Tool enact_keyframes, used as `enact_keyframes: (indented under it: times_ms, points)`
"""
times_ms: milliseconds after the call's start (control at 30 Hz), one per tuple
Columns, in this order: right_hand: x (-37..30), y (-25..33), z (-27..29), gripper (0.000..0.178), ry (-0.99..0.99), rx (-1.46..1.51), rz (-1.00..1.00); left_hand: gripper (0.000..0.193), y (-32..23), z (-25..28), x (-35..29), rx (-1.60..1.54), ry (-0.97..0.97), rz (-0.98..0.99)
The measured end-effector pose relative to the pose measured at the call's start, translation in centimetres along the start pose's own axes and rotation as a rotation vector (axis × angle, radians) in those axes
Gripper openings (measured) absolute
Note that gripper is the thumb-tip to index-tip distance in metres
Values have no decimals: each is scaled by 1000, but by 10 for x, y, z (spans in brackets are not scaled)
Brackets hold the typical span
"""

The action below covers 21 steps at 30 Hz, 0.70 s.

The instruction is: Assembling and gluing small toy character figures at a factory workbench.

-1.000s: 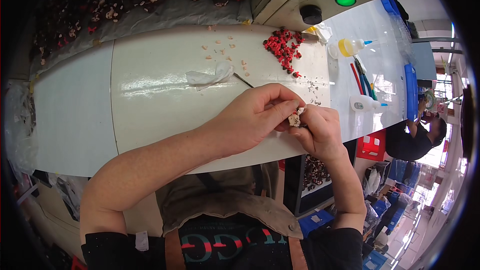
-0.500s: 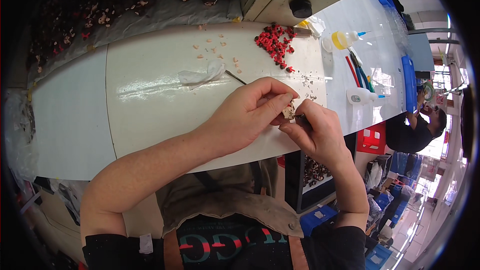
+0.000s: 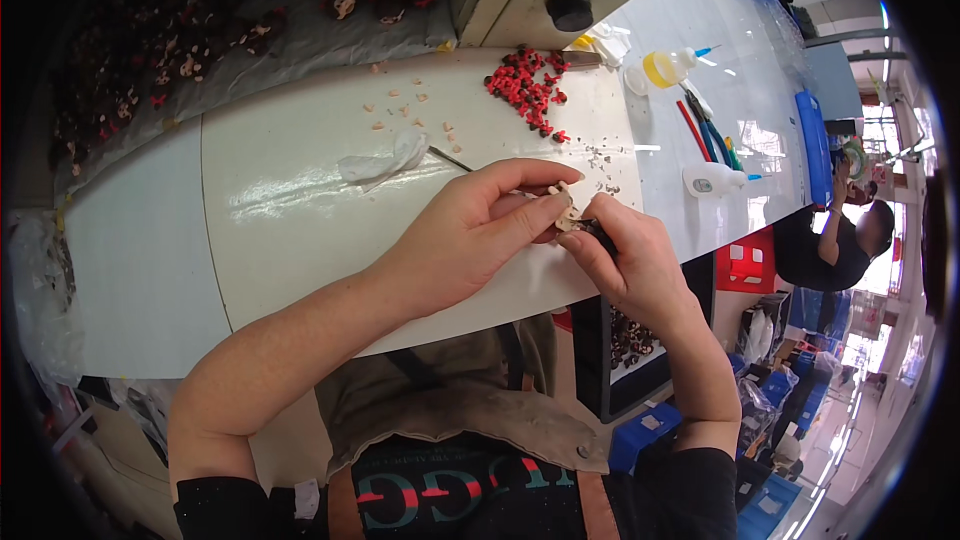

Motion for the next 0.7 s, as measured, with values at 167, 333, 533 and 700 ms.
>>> enact_keyframes:
  times_ms: [167,333,533,700]
  points:
    - [-1,-2,2,20,24,51,-88,29,1,0,1,8,-27,-8]
    - [0,-2,2,28,-35,72,-57,28,0,-1,2,-32,-36,-1]
    - [1,-5,-3,22,8,52,-82,27,0,1,2,-46,-63,18]
    - [3,-1,-4,20,2,52,-70,27,0,4,3,-67,-77,28]
Point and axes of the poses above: each hand's wrist, its own x-axis towards the middle knuckle, its own z-axis out of the back of the hand, y = z × x, the point moved 6 cm from there along x, towards the middle knuckle, and after that the axes turned 14 degrees about -y, right-handed, at the moved point
